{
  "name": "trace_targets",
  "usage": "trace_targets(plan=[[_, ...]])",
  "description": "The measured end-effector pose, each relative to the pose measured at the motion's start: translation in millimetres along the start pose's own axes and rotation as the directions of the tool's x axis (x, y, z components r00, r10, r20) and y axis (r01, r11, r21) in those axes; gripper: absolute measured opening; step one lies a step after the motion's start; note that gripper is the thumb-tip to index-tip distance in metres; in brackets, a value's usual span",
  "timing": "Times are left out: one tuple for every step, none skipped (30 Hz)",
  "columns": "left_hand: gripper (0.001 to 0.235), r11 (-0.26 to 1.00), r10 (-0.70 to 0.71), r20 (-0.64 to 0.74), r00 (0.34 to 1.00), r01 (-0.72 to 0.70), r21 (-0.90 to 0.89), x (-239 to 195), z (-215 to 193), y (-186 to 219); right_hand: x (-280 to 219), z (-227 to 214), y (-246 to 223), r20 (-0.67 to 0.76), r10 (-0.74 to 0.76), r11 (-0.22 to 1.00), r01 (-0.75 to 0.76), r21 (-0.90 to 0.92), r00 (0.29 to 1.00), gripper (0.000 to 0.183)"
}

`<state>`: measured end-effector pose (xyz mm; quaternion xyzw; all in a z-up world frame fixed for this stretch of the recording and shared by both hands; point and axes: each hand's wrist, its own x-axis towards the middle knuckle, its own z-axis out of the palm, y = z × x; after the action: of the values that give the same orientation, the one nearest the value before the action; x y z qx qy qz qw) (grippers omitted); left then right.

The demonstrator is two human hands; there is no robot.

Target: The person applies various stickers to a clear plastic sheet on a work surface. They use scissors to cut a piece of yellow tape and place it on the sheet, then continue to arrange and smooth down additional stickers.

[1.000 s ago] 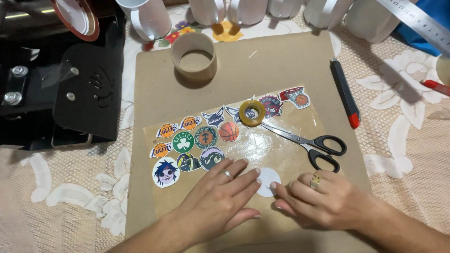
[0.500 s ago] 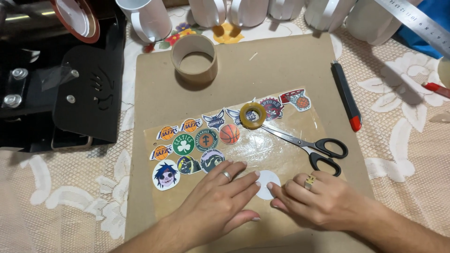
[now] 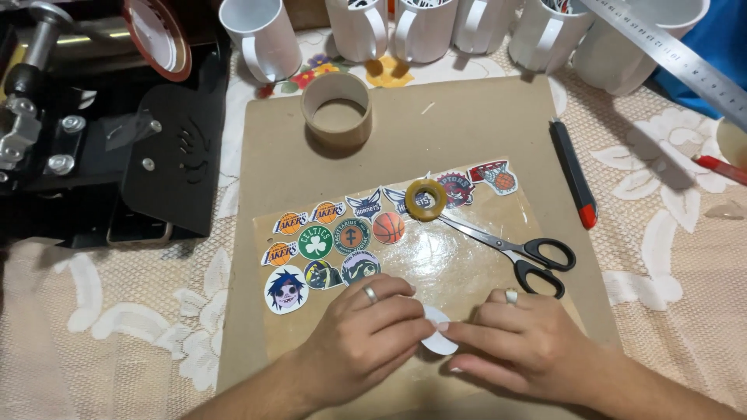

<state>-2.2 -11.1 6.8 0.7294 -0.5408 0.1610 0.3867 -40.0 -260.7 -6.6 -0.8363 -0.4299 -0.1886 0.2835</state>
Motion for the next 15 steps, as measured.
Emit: trace_targets(plan=[[0.016, 1.0, 0.003, -0.001, 1.0, -0.003, 0.005, 1.4, -2.0, 0.8, 1.5, 0.2, -0.5, -0.002, -0.005, 1.0, 0.005, -0.002, 1.0, 0.031], [0.016, 1.0, 0.016, -0.002, 1.0, -0.016, -0.011, 2.5, -3.5, 2.7, 1.8, 0.3, -2.2, 0.003, 0.009, 0.999, -0.009, 0.038, 1.0, 0.025], [0.018, 0.999, 0.03, -0.002, 1.0, -0.03, -0.028, 3.7, -4.7, 4.5, 1.9, 0.3, -3.7, 0.008, 0.023, 0.997, -0.024, 0.077, 1.0, 0.02], [0.018, 0.999, 0.033, -0.002, 0.999, -0.033, -0.029, 1.6, -4.3, 4.5, 3.3, -0.6, -5.5, 0.007, 0.025, 0.997, -0.025, 0.074, 1.0, 0.02], [0.017, 0.999, 0.028, 0.008, 1.0, -0.028, -0.031, -0.5, -4.1, 4.5, 5.0, -1.6, -7.4, 0.021, 0.026, 0.996, -0.027, 0.09, 0.999, 0.019], [0.018, 0.999, 0.025, 0.015, 1.0, -0.025, -0.026, -1.9, -4.5, 3.8, 8.0, -2.8, -7.6, 0.034, 0.019, 0.994, -0.023, 0.104, 0.999, 0.018], [0.018, 0.999, 0.03, 0.013, 0.999, -0.029, -0.021, -1.3, -5.1, 3.4, 7.6, -2.5, -7.7, 0.032, 0.014, 0.995, -0.017, 0.099, 0.999, 0.018], [0.017, 0.999, 0.041, -0.006, 0.999, -0.041, -0.02, -1.7, -6.0, 4.1, 7.2, -1.6, -8.2, 0.041, 0.036, 0.991, -0.041, 0.127, 0.999, 0.018], [0.016, 0.998, 0.052, -0.025, 0.998, -0.052, -0.018, -2.4, -6.9, 4.6, 6.8, -0.4, -8.7, 0.051, 0.057, 0.986, -0.064, 0.154, 0.997, 0.019], [0.016, 0.998, 0.053, -0.027, 0.998, -0.053, -0.016, -1.6, -8.7, 5.0, 10.5, -1.5, -9.6, 0.051, 0.054, 0.986, -0.062, 0.153, 0.997, 0.019], [0.016, 0.999, 0.04, -0.02, 0.999, -0.04, -0.019, -0.9, -10.4, 5.4, 14.2, -2.5, -10.4, 0.051, 0.119, 0.952, -0.128, 0.276, 0.992, 0.019], [0.016, 0.999, 0.025, -0.015, 1.0, -0.026, -0.021, -0.7, -11.7, 6.1, 17.5, -3.5, -11.4, 0.062, 0.182, 0.898, -0.191, 0.395, 0.981, 0.019], [0.016, 0.999, 0.025, -0.018, 1.0, -0.026, -0.02, -0.1, -11.8, 6.4, 19.0, -3.9, -11.5, 0.064, 0.18, 0.899, -0.19, 0.394, 0.982, 0.019], [0.017, 1.0, -0.007, -0.035, 0.999, 0.006, -0.031, 0.5, -12.1, 6.6, 20.7, -4.3, -11.4, 0.119, 0.331, 0.804, -0.346, 0.484, 0.936, 0.019], [0.017, 0.998, -0.039, -0.052, 0.998, 0.037, -0.042, 1.1, -12.5, 6.9, 22.4, -4.6, -11.6, 0.189, 0.465, 0.674, -0.485, 0.557, 0.865, 0.019]])
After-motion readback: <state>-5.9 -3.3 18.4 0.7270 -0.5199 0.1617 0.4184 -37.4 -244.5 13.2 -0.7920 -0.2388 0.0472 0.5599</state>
